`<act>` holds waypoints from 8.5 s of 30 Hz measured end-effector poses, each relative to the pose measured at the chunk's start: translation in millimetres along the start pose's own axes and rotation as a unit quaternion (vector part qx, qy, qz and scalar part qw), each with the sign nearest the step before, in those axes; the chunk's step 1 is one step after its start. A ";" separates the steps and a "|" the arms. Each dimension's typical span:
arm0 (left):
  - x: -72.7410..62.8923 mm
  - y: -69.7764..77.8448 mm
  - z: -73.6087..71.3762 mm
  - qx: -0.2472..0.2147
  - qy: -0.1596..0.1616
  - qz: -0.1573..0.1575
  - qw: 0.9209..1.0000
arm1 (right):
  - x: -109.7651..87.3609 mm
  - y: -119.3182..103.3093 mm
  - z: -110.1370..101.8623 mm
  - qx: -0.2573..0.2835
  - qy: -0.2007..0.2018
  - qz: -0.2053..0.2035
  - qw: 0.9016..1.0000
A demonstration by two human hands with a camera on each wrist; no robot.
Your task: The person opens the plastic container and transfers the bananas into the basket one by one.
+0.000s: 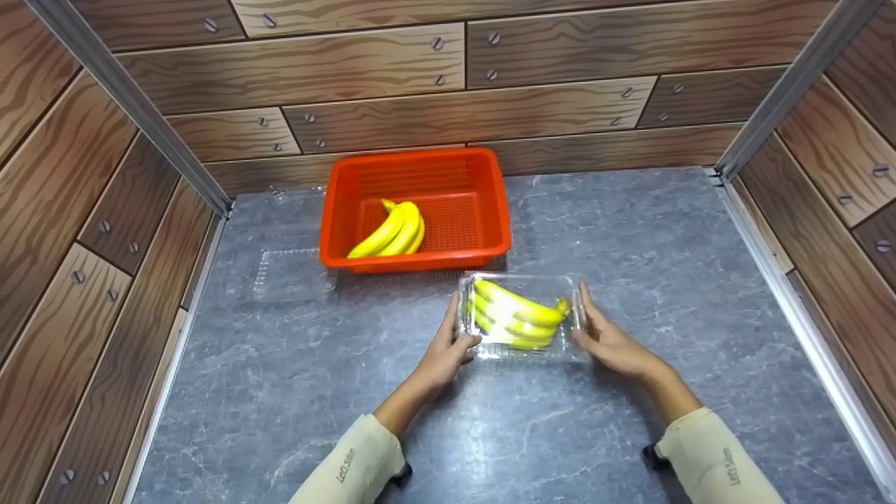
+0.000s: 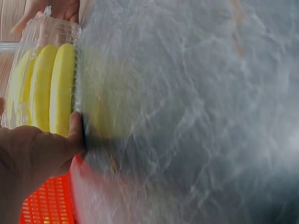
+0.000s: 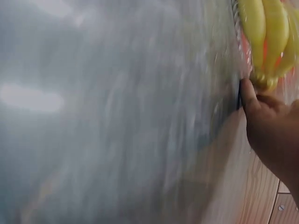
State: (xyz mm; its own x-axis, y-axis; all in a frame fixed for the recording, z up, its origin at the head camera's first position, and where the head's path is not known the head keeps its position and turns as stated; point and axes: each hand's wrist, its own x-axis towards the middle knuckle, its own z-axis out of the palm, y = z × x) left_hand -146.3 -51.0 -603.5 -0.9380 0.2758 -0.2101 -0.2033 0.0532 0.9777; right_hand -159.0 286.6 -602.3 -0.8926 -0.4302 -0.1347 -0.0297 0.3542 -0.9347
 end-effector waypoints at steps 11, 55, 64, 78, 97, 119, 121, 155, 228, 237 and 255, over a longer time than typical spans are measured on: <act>3.7 -1.2 -3.8 -0.024 -0.011 -0.022 0.999 | -5.3 1.0 -6.5 -0.034 -0.047 0.028 0.998; 46.7 57.3 26.7 0.648 -0.080 0.233 0.721 | -4.2 1.5 -8.0 -0.065 -0.018 0.040 0.997; 58.5 59.6 50.8 0.696 -0.096 0.231 0.673 | -4.2 -1.0 -10.2 -0.043 -0.025 0.058 0.997; 62.2 59.0 57.2 0.702 -0.084 0.240 0.665 | -2.2 -4.1 -12.1 -0.046 -0.023 0.056 0.997; 62.9 56.7 56.7 0.698 -0.082 0.246 0.668 | -2.6 -3.7 -9.2 -0.013 -0.034 0.060 0.997; 63.3 55.4 58.2 0.703 -0.077 0.257 0.659 | -1.2 -1.4 -9.8 0.016 -0.032 0.066 0.997; 63.2 55.7 57.9 0.705 -0.078 0.255 0.657 | -0.9 -1.0 -10.3 0.013 -0.033 0.065 0.997; 63.1 58.1 57.5 0.680 -0.084 0.247 0.685 | -0.1 3.4 -8.7 -0.037 -0.035 0.046 0.998; 66.9 65.0 57.6 0.674 -0.110 0.229 0.693 | -3.1 -2.8 -4.5 -0.033 -0.033 0.062 0.997; 70.3 70.2 48.1 0.656 -0.153 0.238 0.700 | -3.3 -1.4 -3.9 -0.024 -0.032 0.048 0.998; 69.4 57.3 50.9 0.661 -0.131 0.246 0.697 | -6.2 -1.1 -5.2 -0.032 -0.027 0.062 0.997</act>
State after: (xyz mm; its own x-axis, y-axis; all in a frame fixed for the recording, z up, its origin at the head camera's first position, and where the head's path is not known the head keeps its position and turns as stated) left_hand -208.7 20.1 -561.8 -0.6839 0.7295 -0.0097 0.7236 0.6800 0.1185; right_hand -155.8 293.2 -598.7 -0.8658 -0.4232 -0.2671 0.0497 0.4584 -0.8873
